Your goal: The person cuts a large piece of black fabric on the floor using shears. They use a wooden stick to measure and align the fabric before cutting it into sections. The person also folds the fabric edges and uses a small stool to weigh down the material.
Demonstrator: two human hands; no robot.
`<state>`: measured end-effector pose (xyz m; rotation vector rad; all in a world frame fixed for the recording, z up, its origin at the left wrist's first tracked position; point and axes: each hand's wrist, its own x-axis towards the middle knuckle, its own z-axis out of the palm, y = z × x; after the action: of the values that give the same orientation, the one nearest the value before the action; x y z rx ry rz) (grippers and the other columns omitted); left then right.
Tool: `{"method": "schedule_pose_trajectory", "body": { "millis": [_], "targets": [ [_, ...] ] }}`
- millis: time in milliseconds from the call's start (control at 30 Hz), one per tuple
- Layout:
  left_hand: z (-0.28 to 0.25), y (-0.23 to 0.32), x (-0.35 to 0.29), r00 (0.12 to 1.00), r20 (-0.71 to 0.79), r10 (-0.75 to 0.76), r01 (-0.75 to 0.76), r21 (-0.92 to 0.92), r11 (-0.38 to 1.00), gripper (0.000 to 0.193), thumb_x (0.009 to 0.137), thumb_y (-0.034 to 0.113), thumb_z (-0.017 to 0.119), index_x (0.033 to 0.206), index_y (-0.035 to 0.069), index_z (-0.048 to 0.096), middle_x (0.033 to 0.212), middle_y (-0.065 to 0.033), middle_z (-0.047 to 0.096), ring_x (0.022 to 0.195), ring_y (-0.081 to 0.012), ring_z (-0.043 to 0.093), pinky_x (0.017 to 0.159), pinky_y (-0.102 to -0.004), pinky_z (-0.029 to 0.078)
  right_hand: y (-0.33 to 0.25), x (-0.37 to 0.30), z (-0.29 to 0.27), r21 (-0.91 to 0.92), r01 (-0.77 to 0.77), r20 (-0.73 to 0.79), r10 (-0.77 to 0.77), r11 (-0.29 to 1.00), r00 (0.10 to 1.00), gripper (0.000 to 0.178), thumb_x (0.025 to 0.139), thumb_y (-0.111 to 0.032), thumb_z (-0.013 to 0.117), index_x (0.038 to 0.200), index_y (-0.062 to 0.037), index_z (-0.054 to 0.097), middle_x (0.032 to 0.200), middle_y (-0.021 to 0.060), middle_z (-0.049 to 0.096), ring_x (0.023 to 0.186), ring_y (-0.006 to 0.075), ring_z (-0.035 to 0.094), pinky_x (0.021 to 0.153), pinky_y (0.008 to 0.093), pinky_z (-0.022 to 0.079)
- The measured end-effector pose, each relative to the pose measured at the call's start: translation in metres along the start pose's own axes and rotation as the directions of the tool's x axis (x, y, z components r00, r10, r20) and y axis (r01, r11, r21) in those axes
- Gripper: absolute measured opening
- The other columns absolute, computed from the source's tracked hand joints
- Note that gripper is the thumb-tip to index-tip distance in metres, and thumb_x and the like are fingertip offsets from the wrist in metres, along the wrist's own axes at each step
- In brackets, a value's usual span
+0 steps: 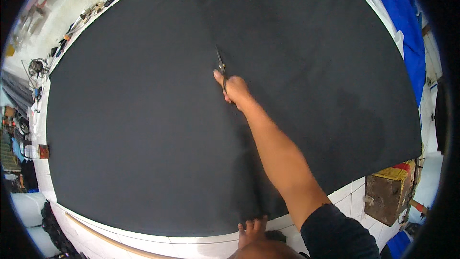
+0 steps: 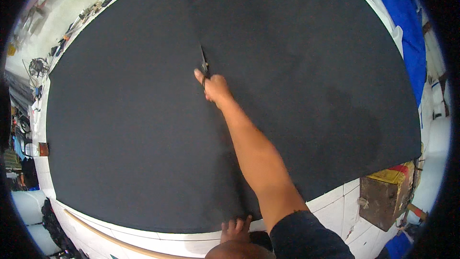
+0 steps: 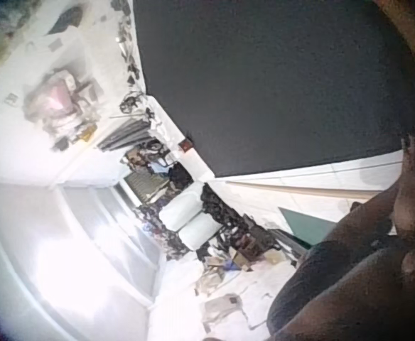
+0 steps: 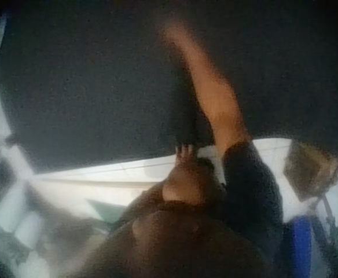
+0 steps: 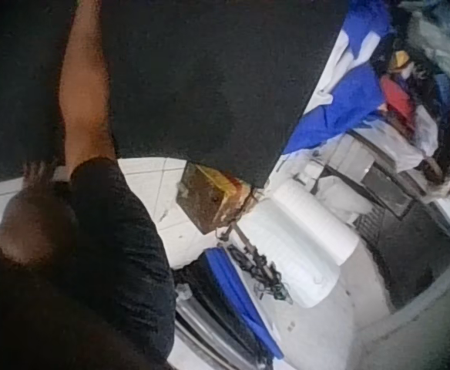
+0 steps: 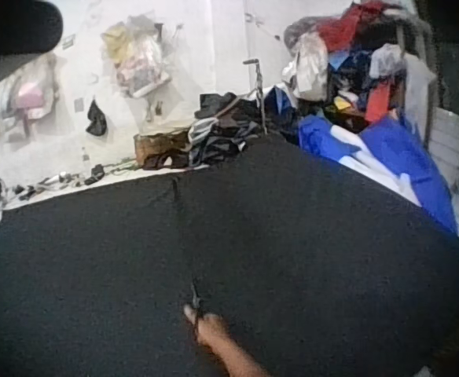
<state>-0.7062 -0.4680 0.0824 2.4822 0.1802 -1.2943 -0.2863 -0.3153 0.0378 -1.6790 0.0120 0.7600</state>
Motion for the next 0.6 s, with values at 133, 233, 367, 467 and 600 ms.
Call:
{"method": "schedule_pose_trajectory", "body": {
  "millis": [133, 233, 367, 467, 600],
  "targets": [
    [0.0, -0.001, 0.0, 1.0, 0.003, 0.026, -0.026, 0.036, 0.999, 0.07, 0.091, 0.044, 0.058, 0.153, 0.024, 0.032, 0.148, -0.0116, 0.04, 0.138, -0.0351, 0.037, 0.111, -0.0599, 0.03, -0.029, 0.048, 0.004, -0.078, -0.025, -0.069, 0.019, 0.997, 0.997, 0.062, 0.087, -0.062, 0.066, 0.072, -0.0017, 0.057, 0.059, 0.0061, 0.055, 0.046, 0.0167, 0.053, 0.045, 0.0339, 0.042],
    [-0.091, 0.022, -0.049, 0.959, -0.252, 0.128, -0.093, 0.146, 0.985, 0.065, 0.094, 0.039, 0.063, 0.146, 0.007, 0.042, 0.145, -0.0175, 0.048, 0.129, -0.0341, 0.049, 0.106, -0.0482, 0.043, -0.015, 0.075, 0.004, -0.07, 0.026, -0.071, -0.031, 0.997, 0.997, 0.061, 0.088, -0.059, 0.067, 0.07, -0.0017, 0.056, 0.058, 0.0059, 0.055, 0.046, 0.0164, 0.053, 0.045, 0.0331, 0.042],
    [-0.073, -0.014, 0.002, 0.998, 0.015, 0.068, -0.063, -0.237, 0.969, 0.078, 0.088, 0.051, 0.061, 0.152, 0.014, 0.034, 0.139, -0.018, 0.049, 0.128, -0.0369, 0.049, 0.104, -0.0543, 0.042, -0.02, 0.062, 0.014, 0.017, 0.047, -0.022, -0.047, 0.999, 0.999, 0.057, 0.087, -0.058, 0.069, 0.069, -0.0057, 0.055, 0.059, 0.0037, 0.053, 0.047, 0.0133, 0.05, 0.044, 0.0293, 0.04],
    [-0.167, -0.049, 0.049, 0.965, -0.255, -0.065, -0.024, -0.332, 0.943, 0.065, 0.083, 0.037, 0.068, 0.138, 0.008, 0.049, 0.12, -0.0219, 0.059, 0.115, -0.0404, 0.056, 0.093, -0.0483, 0.051, -0.018, 0.061, -0.003, 0.056, 0.05, 0.004, -0.05, 0.997, 0.999, 0.056, 0.087, -0.058, 0.07, 0.071, -0.0071, 0.055, 0.06, 0.0024, 0.052, 0.047, 0.0116, 0.048, 0.044, 0.0274, 0.04],
    [-0.274, -0.127, 0.184, 0.322, -0.935, -0.15, -0.052, -0.176, 0.983, 0.079, 0.085, 0.044, 0.067, 0.144, 0.0, 0.041, 0.145, -0.0292, 0.041, 0.138, -0.0451, 0.034, 0.114, -0.0539, 0.027, -0.021, 0.063, 0.002, 0.074, 0.045, 0.066, -0.049, 0.996, 0.997, 0.055, 0.087, -0.059, 0.069, 0.073, -0.0068, 0.057, 0.06, 0.002, 0.053, 0.048, 0.0111, 0.05, 0.044, 0.0262, 0.04]
  ]
}}
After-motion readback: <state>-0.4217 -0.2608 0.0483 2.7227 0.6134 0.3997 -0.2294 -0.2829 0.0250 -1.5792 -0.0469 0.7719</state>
